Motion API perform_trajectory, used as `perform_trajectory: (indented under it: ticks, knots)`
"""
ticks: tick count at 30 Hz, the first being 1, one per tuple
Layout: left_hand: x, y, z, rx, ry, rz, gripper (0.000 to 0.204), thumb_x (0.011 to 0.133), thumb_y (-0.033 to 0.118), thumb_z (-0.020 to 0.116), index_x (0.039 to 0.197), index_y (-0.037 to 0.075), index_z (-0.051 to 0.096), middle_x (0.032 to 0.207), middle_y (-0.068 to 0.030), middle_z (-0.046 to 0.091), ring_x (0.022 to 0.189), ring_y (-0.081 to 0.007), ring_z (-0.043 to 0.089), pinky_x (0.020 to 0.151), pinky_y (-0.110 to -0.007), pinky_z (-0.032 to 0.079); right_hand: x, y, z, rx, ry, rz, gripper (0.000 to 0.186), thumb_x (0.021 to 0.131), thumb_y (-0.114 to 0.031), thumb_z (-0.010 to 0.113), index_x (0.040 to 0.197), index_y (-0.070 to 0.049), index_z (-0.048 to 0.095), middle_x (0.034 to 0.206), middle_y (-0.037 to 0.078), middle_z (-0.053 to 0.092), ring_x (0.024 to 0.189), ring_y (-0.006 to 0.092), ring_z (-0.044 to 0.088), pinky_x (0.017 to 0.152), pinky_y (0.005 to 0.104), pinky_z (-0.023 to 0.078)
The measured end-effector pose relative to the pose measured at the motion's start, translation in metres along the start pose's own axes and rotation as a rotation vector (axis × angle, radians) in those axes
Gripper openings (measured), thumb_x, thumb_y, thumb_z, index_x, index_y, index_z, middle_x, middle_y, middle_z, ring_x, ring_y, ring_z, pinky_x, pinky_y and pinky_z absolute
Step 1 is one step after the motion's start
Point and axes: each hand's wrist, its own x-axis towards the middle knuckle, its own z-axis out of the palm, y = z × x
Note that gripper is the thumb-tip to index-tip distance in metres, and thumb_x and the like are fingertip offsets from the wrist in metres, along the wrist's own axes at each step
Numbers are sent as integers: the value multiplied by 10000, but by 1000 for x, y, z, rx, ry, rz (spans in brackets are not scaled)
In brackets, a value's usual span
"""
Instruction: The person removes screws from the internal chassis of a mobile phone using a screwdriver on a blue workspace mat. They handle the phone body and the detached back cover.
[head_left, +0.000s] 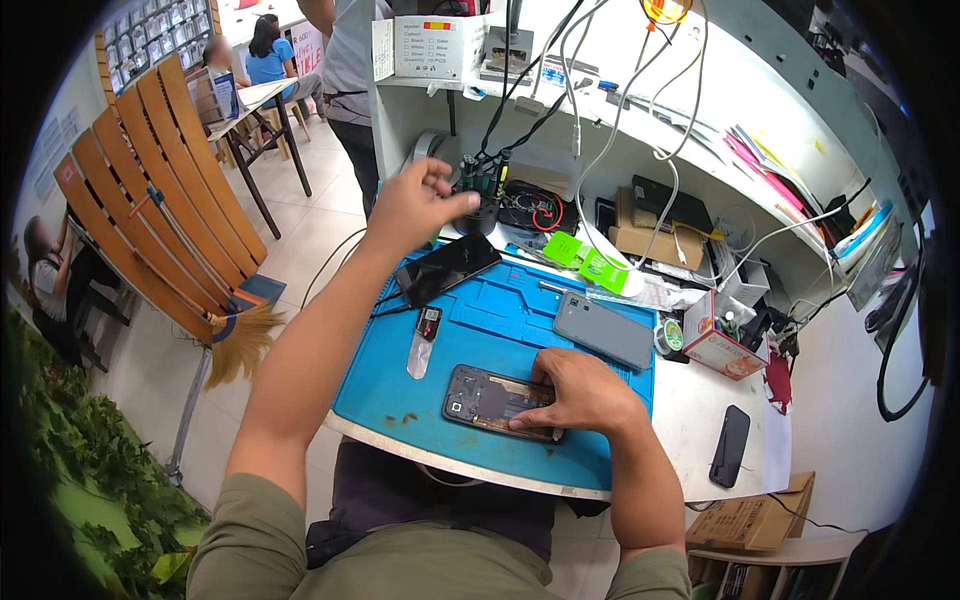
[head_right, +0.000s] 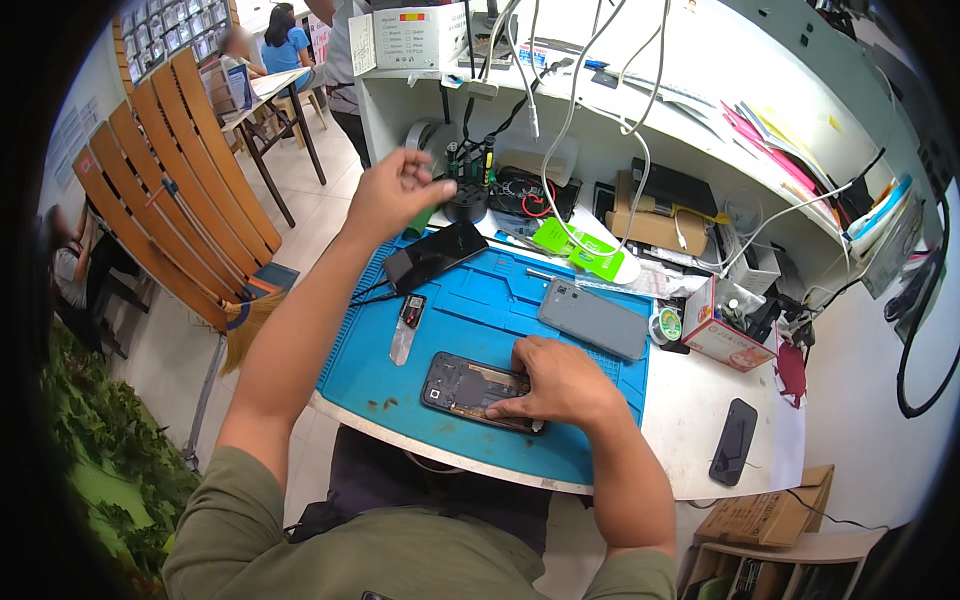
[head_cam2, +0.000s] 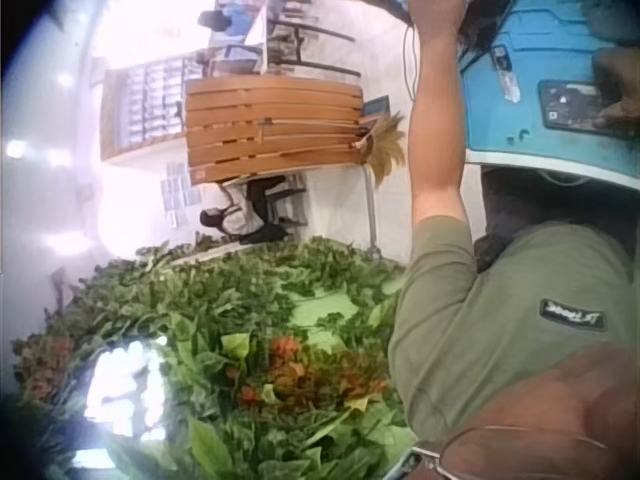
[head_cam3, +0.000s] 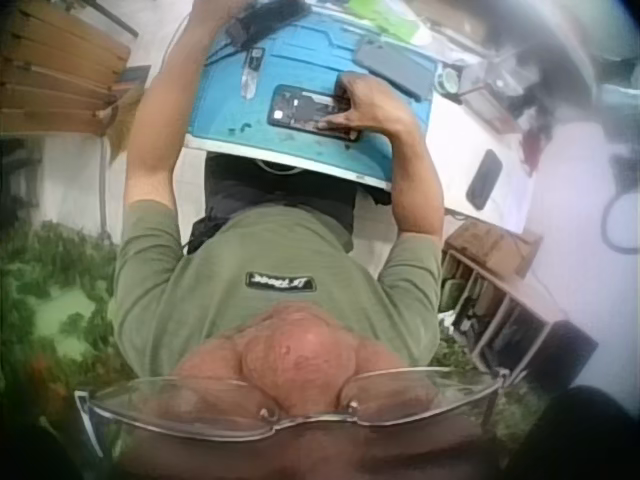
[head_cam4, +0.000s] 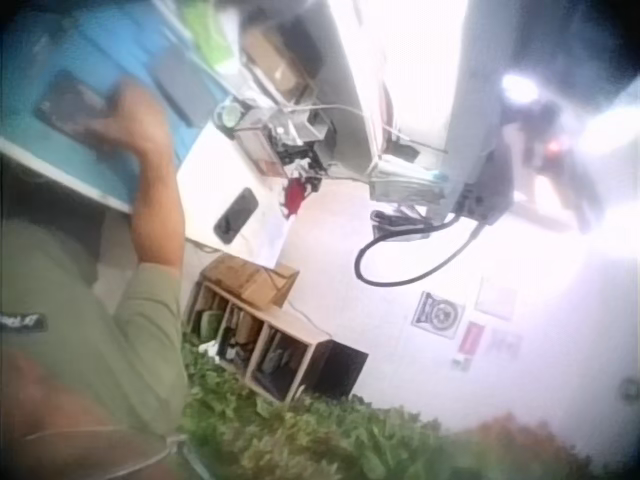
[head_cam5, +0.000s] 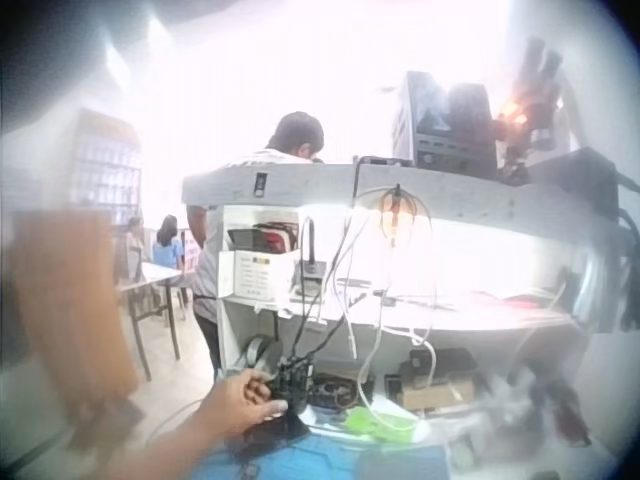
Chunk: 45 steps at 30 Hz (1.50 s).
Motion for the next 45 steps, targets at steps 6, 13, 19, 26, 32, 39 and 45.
perform_trajectory:
  ticks: [6, 13, 19, 26, 32, 39, 45]
  knots:
    - [53, -15, 39, 385, 24, -79, 597, 867, 494, 978, 1178, 13, 809, 919, -138, 826, 849, -270, 802, 818, -394, 624, -2, 3, 0, 0, 6, -10, 778, 754, -653, 997, 1069, 2, 721, 1087, 207, 754, 1022, 414, 735, 891, 492, 589]
    - [38, 3, 35, 118, 316, 262, 283, 1088, 253, 808, 1195, -3, 757, 965, -127, 838, 839, -213, 800, 768, -359, 624, -2, 5, 3, 25, 11, -18, 730, 771, -615, 1000, 1055, -4, 721, 1090, 208, 754, 1025, 419, 732, 888, 494, 587]
    - [-75, 65, -37, -251, -169, 180, 309, 1170, 117, 678, 1428, -8, 561, 1080, -93, 787, 983, -125, 758, 876, -313, 630, -4, 9, 3, 61, 39, -8, 600, 867, -530, 957, 1040, -3, 730, 1081, 212, 767, 1031, 423, 734, 880, 499, 581]
    - [-198, 36, -52, 52, -392, 182, 652, 1027, -8, 829, 1571, 41, 473, 1059, -103, 813, 921, -168, 814, 880, -330, 653, 3, 6, 3, 50, 55, 19, 596, 855, -539, 972, 997, -5, 751, 1009, 187, 785, 949, 380, 760, 832, 469, 597]
    - [-180, 40, -18, -316, -212, 180, 923, 1009, -35, 844, 1761, 124, 333, 1117, -98, 785, 961, -167, 817, 892, -340, 665, 3, 4, -1, 81, 50, 32, 586, 850, -528, 969, 998, -4, 750, 996, 200, 789, 937, 400, 758, 820, 489, 584]
    - [-181, 27, -12, -199, -252, 282, 904, 1002, -10, 868, 1737, 129, 361, 1127, -90, 781, 990, -163, 822, 906, -328, 663, 3, 8, 3, 61, 58, 25, 616, 837, -555, 978, 986, -3, 749, 988, 181, 784, 930, 373, 761, 812, 468, 594]
    - [-183, 22, -9, -211, -240, 272, 861, 993, 5, 870, 1716, 116, 415, 1118, -119, 813, 929, -226, 854, 861, -342, 672, 3, 6, 3, 61, 64, 12, 600, 843, -535, 978, 984, -1, 745, 992, 187, 776, 933, 377, 757, 814, 468, 592]
